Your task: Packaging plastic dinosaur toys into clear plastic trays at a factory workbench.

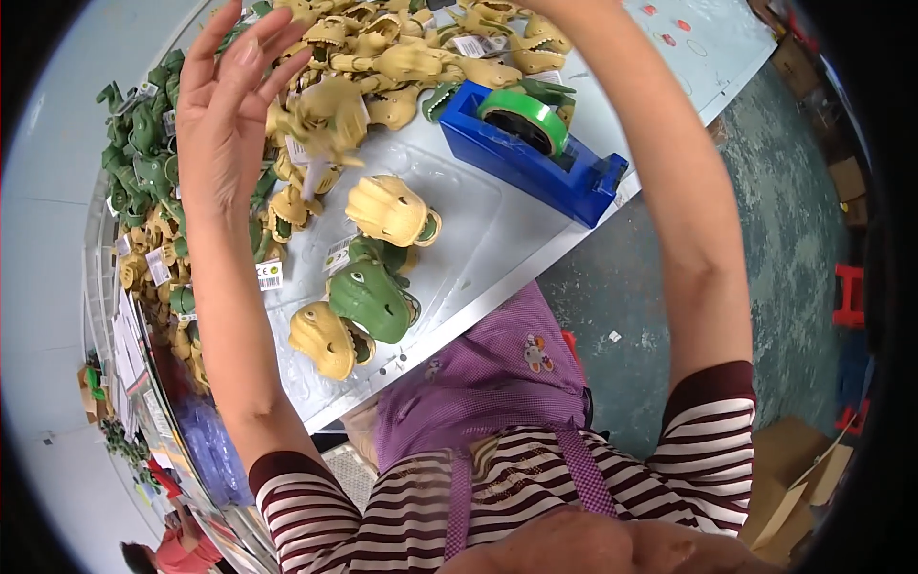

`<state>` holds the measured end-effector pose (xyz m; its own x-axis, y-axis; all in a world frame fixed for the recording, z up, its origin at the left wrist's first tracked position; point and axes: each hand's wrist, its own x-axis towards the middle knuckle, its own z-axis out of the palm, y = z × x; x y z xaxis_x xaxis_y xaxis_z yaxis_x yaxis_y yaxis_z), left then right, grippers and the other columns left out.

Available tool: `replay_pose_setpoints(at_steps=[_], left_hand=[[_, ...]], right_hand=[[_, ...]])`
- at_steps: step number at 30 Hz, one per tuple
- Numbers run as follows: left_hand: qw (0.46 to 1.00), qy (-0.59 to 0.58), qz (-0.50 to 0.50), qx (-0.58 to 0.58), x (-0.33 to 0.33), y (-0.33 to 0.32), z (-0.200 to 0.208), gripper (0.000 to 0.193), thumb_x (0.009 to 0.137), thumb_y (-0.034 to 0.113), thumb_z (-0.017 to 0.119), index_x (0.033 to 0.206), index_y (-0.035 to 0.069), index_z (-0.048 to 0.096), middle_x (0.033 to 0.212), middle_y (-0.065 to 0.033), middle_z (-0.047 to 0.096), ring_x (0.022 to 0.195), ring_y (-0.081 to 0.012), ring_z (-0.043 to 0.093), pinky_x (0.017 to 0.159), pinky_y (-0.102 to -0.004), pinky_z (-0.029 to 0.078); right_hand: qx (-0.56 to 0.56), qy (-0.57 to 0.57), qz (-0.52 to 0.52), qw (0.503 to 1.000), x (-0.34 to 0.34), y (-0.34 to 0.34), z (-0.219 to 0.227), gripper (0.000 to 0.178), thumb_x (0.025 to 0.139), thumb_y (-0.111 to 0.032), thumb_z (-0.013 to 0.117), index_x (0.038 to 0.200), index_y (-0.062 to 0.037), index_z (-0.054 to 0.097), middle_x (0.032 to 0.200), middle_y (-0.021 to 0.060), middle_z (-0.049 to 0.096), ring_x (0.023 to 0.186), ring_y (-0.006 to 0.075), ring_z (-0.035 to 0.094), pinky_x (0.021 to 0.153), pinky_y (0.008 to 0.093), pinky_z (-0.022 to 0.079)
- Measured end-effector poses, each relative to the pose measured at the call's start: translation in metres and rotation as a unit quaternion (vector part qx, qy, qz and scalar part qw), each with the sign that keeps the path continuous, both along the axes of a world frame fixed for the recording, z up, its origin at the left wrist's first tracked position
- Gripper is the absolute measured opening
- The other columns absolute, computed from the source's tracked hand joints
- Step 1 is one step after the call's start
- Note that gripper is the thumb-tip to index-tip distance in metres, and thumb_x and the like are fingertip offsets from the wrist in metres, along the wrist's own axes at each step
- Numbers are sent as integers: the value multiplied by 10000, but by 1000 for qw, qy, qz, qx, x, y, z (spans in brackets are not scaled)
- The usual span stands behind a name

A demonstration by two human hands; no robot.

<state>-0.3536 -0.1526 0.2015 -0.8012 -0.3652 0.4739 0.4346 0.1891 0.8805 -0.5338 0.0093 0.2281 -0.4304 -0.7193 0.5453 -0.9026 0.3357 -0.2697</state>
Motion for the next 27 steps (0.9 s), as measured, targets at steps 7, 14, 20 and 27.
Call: replay_pose_setpoints(at_steps=[7,14,20,27], left_hand=[[915,-241,140,-290,33,-43,-36,383,831,34,556,1205,108,511,1158,-88,570,1051,-221,537,876,-335,444],[602,-248,111,-751,43,-37,-72,528,630,-40,610,1119,154,558,1177,-48,519,1178,-271,404,1013,-483,257],[599,-184,53,-778,35,-48,-114,232,749,58,509,971,90,565,947,-64,573,1126,-267,453,1094,-525,129],[625,-202,271,-703,48,-61,-34,266,717,97,631,982,100,608,873,-63,640,899,-243,579,923,-426,372]], right_hand=[[34,-13,117,993,15,18,-22,339,816,-236,584,1105,-58,587,1015,201,616,971,310,586,855,393,435],[-76,31,163,983,78,69,-84,315,689,-37,680,1000,-60,633,902,97,624,776,264,571,670,333,467],[-121,-1,141,983,94,71,-99,302,649,-37,700,945,-24,641,935,93,625,787,257,571,667,332,467],[-127,-47,133,982,107,96,-110,260,684,-20,686,939,-18,639,943,105,628,808,241,579,683,309,467]])
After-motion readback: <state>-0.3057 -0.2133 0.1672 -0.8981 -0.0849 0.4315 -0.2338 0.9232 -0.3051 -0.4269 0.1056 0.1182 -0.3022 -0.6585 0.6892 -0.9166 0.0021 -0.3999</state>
